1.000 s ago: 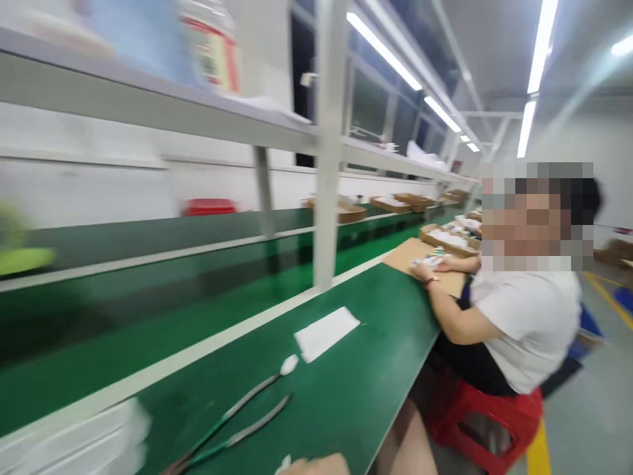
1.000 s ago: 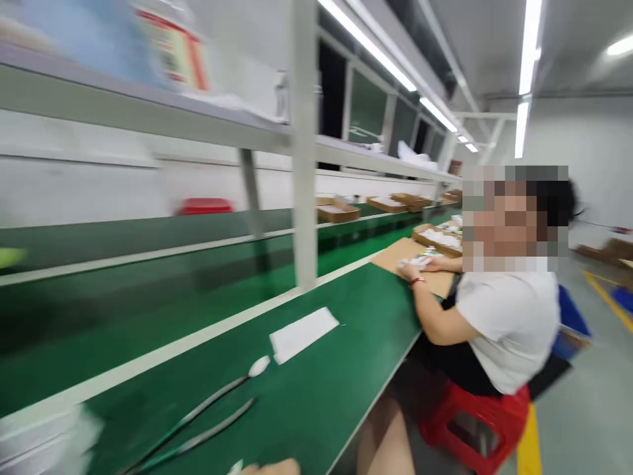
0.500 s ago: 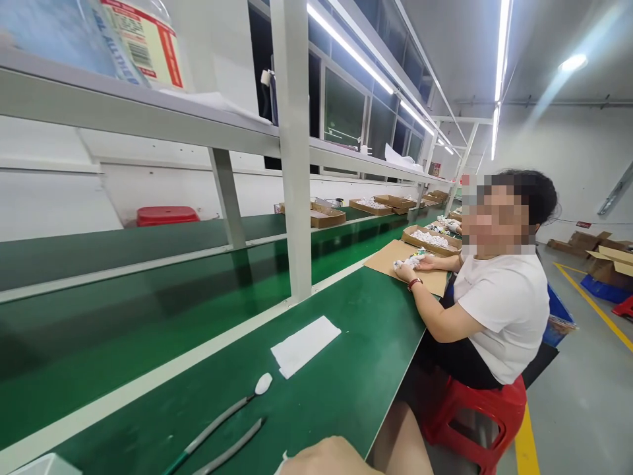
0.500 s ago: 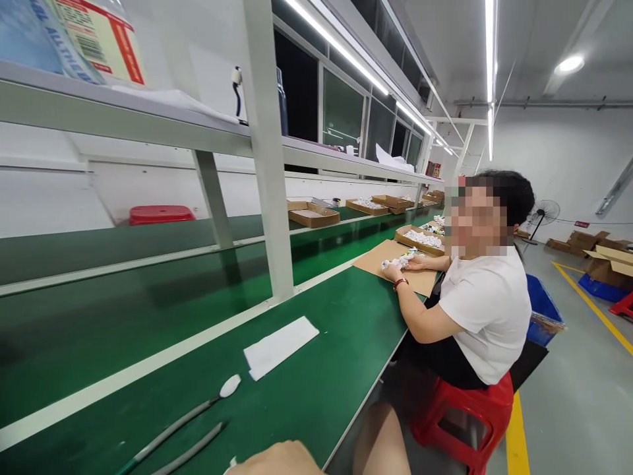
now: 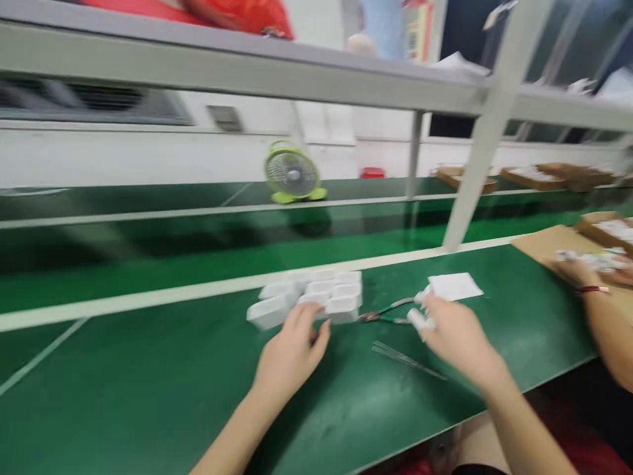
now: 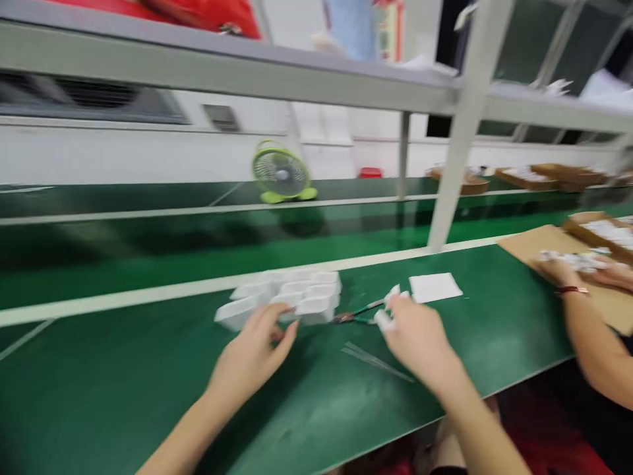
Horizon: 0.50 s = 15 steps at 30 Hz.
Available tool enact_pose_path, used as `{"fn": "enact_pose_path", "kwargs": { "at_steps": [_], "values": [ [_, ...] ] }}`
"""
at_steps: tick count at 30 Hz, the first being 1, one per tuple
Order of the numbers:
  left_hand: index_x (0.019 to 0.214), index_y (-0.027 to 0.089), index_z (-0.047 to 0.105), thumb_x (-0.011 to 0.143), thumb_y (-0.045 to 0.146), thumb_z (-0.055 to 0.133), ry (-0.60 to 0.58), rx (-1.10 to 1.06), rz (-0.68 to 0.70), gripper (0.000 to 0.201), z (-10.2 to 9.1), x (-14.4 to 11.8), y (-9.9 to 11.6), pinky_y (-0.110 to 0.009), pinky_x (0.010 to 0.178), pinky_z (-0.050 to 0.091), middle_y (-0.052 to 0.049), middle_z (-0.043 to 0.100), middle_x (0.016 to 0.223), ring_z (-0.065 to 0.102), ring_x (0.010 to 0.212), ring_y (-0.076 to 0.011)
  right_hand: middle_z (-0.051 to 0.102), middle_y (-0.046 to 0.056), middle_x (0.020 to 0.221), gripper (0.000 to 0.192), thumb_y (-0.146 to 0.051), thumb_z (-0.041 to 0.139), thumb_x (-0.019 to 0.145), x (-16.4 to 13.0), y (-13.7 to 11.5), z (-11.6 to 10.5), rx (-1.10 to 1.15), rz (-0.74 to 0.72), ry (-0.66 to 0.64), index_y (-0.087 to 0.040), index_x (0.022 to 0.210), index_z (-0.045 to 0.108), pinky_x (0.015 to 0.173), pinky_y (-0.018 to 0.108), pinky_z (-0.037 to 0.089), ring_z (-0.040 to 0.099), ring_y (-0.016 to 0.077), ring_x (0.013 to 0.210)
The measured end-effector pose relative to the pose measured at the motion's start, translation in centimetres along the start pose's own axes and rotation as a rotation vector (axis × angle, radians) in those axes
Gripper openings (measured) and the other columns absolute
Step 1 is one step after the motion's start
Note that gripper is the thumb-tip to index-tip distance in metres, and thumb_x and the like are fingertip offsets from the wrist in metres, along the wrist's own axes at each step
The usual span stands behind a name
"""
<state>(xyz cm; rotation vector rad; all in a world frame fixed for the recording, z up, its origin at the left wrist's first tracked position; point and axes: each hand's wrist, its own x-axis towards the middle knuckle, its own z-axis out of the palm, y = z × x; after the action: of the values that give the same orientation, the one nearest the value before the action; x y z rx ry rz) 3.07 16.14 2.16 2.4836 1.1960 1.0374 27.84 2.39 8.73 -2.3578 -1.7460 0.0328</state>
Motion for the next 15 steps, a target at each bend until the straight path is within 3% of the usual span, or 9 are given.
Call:
{"fn": "enact_pose_path", "kwargs": {
  "at_steps": [2,5,10,15],
  "values": [
    [0.104,0.019,0.058,0.09,0.034,0.047,0.043,0.062,-0.056,0.024,-0.4,0.2,-0.5,-0.025,0.05,0.046,-0.006,0.064,0.102,0.057,0.056,-0.0122,0.071,0.013,0.108,0.024,-0.026,0.048,0.098,2.8,0.3,0.5,-0.027,-0.014,0.075,-0.016,0.115,0.06,0.064,0.03,0.042,0.069,0.027,0.093],
    [0.101,0.019,0.059,0.092,0.032,0.046,0.112,0.106,-0.093,0.02,-0.6,0.5,-1.0,-0.026,0.054,0.048,-0.005,0.062,0.093,0.056,0.058,-0.0142,0.07,0.013,0.107,0.022,-0.023,0.045,0.098,5.1,0.9,2.4,-0.065,-0.015,0.155,-0.015,0.11,0.061,0.058,0.03,0.038,0.069,0.027,0.088],
    [0.097,0.02,0.061,0.091,0.027,0.048,0.161,0.066,-0.106,0.017,-1.1,0.6,-2.2,-0.038,0.087,0.054,-0.009,0.061,0.103,0.063,0.097,-0.024,0.071,0.012,0.101,0.021,-0.023,0.045,0.097,5.1,2.4,5.8,-0.117,-0.02,0.197,-0.015,0.104,0.062,0.061,0.032,0.041,0.069,0.0287,0.091],
    [0.117,0.02,0.062,0.087,0.034,0.056,0.184,-0.024,-0.244,0.034,-1.6,1.2,-4.8,-0.057,0.111,0.039,-0.014,0.058,0.128,0.052,0.126,-0.0363,0.072,0.01,0.102,0.021,-0.024,0.047,0.096,5.0,3.0,6.9,-0.143,-0.064,0.16,-0.016,0.104,0.064,0.061,0.032,0.045,0.07,0.0261,0.089]
  ]
}}
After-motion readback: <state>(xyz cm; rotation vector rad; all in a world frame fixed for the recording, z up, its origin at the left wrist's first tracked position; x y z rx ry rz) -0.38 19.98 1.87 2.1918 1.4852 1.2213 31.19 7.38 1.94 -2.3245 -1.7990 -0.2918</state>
